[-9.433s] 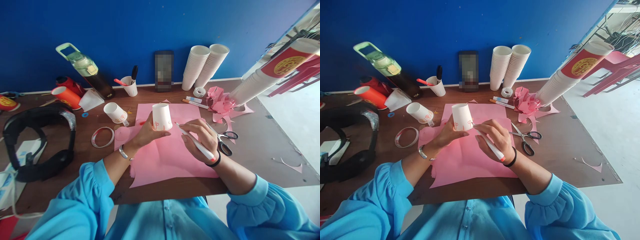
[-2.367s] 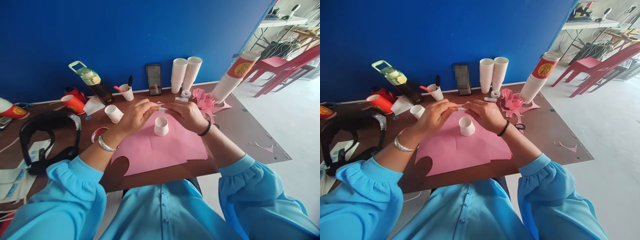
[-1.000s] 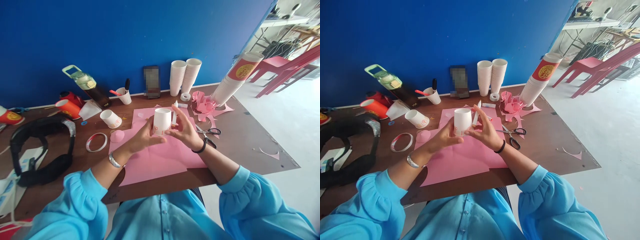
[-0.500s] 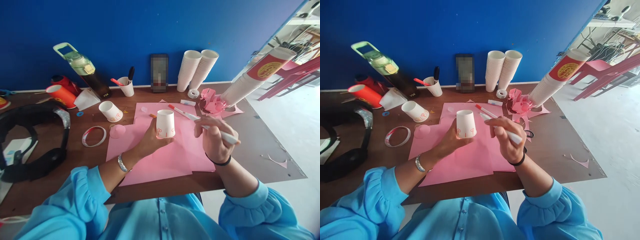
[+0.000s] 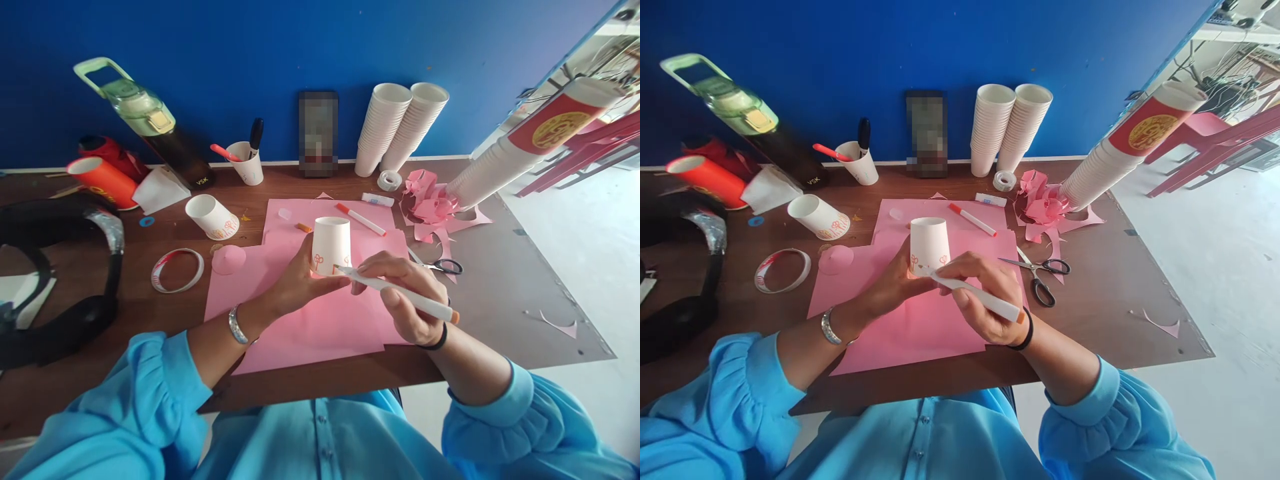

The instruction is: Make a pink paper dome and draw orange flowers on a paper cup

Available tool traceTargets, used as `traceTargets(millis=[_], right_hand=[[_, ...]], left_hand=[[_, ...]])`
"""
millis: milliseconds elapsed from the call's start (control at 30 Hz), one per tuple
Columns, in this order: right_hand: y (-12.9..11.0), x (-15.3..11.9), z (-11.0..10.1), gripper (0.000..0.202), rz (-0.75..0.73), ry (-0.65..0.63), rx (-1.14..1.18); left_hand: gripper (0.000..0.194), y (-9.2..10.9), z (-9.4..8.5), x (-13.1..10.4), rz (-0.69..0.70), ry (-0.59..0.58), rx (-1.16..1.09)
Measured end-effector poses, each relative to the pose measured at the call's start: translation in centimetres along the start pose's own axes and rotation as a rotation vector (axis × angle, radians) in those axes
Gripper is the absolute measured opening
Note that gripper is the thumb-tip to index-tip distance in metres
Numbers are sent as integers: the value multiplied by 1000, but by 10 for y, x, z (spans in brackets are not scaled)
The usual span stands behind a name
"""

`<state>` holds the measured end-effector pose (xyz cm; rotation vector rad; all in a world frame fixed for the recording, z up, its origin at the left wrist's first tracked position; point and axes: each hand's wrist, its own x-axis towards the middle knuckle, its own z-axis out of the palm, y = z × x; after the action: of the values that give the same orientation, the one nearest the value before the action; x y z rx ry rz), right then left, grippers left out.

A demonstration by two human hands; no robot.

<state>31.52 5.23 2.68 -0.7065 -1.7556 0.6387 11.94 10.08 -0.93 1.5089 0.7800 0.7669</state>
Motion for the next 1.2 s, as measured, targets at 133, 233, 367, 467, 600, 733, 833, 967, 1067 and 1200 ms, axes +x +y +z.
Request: traceTargets(millis=[133,233,367,467,600,733,833,967,1067,1200], right_hand=[[-3,3,-1,17,-77,36,-126],[-2,4,0,15,-42,61,-203],[-1,3,2,17,-61,9,-318],[1,3,3,21,-100,-15,-307],[6,3,7,22,-162,-2,-373],[9,3,8,21,-192,-13,-429],[10,2,8,21,-197,-2,-430],[11,2,6,20,-225,0,-420],[11,3,6,19,-237,-3,-424],[11,3,7,19,-239,-7,-447]], left_hand=[[71,3,1,0,-83,11,-91],[74,4,1,0,-106,24,-94],[74,1,0,0,-133,42,-73],[72,-2,0,-1,-114,39,-58],[75,-4,0,0,-122,46,-40],[76,-3,1,1,-117,28,-57],[76,-2,1,2,-125,32,-82],[77,0,0,1,-149,30,-112],[78,2,0,0,-153,27,-111],[80,4,1,0,-157,33,-98]])
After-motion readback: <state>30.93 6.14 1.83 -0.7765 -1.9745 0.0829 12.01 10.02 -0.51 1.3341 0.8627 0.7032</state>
